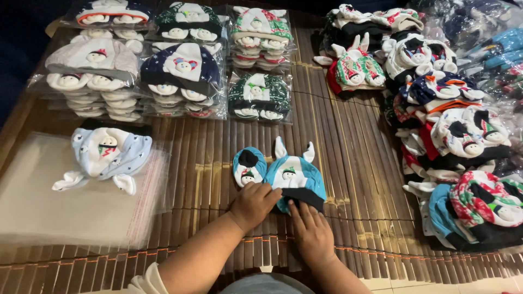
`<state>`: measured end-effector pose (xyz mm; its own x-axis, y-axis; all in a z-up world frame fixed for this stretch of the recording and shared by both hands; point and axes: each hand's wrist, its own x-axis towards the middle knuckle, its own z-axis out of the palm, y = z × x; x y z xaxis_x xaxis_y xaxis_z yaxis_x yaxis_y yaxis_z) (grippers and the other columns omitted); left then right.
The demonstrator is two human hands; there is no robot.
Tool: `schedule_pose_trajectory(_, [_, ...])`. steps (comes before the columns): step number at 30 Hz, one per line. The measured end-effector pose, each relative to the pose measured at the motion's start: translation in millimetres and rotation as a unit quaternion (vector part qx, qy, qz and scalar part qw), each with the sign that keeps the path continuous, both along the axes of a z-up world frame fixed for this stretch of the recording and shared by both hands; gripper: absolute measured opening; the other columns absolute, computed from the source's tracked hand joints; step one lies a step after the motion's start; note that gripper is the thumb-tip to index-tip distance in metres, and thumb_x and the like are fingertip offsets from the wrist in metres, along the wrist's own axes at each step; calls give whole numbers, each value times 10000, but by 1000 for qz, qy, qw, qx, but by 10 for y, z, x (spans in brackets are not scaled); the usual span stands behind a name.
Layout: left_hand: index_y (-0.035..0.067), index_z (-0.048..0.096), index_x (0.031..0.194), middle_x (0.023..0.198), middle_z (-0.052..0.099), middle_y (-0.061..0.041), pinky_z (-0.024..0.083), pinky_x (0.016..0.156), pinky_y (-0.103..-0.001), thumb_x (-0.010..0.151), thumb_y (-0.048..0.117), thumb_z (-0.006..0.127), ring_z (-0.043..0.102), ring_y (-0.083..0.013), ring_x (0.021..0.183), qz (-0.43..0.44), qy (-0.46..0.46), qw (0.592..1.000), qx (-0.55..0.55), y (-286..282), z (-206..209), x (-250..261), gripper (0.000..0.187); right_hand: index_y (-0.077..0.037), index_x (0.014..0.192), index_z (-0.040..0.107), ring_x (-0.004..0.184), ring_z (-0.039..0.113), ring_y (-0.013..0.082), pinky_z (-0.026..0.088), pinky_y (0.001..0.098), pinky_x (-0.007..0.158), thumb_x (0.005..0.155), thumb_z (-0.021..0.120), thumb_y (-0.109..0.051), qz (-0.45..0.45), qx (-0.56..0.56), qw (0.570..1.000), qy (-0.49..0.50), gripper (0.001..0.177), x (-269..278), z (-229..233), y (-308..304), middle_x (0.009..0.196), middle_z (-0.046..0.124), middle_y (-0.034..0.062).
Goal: Packaging baby hats into individual plastic bags
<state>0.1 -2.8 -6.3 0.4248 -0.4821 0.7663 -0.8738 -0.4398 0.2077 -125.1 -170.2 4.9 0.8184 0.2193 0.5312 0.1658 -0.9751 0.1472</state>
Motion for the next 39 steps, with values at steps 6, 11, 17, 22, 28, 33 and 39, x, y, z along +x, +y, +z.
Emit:
schedule_pose_trajectory(6, [122, 618, 1067, 915, 563, -45, 450, 727, -383, 897, 169, 621, 541, -231, 726, -34, 5, 999, 26, -12, -19, 6, 177, -38, 1280, 651, 1016, 658, 297, 531, 392, 875, 874, 633, -178, -35, 17, 998, -41, 429, 90, -55, -12, 1249, 654, 142])
schedule_pose_trajectory(11, [110, 612, 1103, 957, 572, -58, 444, 748, -388, 944, 216, 668, 539, -240, 753, -58, 4, 997, 40, -22, -134, 20, 199, -21, 1248, 650, 1013, 657, 320, 535, 401, 851, 869, 630, -149, -44, 51, 997, -50, 400, 99, -85, -60, 1220, 646, 149])
schedule_pose_trajectory(17, [87, 610, 1099, 929, 547, -64, 453, 744, -395, 922, 201, 696, 541, -244, 756, -77, 31, 995, 51, -25, -93, 39, 227, -37, 1215, 644, 1024, 616, 318, 501, 427, 884, 836, 690, -135, 11, 85, 996, -31, 394, 188, -66, -146, 1250, 618, 135])
schedule_pose_trajectory(22, [94, 607, 1088, 923, 554, -50, 454, 750, -389, 925, 195, 685, 557, -238, 773, -78, 49, 994, 55, -13, -113, 39, 207, -37, 1144, 683, 971, 649, 272, 528, 392, 810, 847, 671, -126, 16, 82, 995, -57, 310, 164, 151, -66, 1186, 661, 106])
schedule_pose_trajectory(28, [98, 605, 1085, 935, 537, -49, 449, 749, -384, 892, 182, 736, 533, -229, 768, -88, 35, 995, 41, -28, -149, 41, 247, -49, 1153, 676, 1062, 649, 365, 534, 454, 922, 867, 666, -134, -69, 69, 990, -98, 299, 135, -190, -149, 1257, 624, 150])
schedule_pose_trajectory(33, [98, 608, 1106, 958, 556, -44, 462, 765, -382, 928, 185, 692, 550, -226, 787, -103, 19, 994, 44, -27, -166, 27, 215, -74, 1106, 648, 1066, 578, 350, 476, 449, 845, 830, 642, -173, -115, 22, 992, -48, 293, 188, -233, -163, 1218, 569, 139])
schedule_pose_trajectory(39, [93, 619, 1112, 940, 548, -56, 444, 727, -380, 904, 172, 626, 525, -232, 766, -81, -26, 995, 59, -33, -100, 25, 223, -56, 1261, 638, 1196, 571, 359, 450, 467, 1022, 687, 723, -208, -29, 111, 993, -23, 600, -26, -20, -123, 1251, 633, 127])
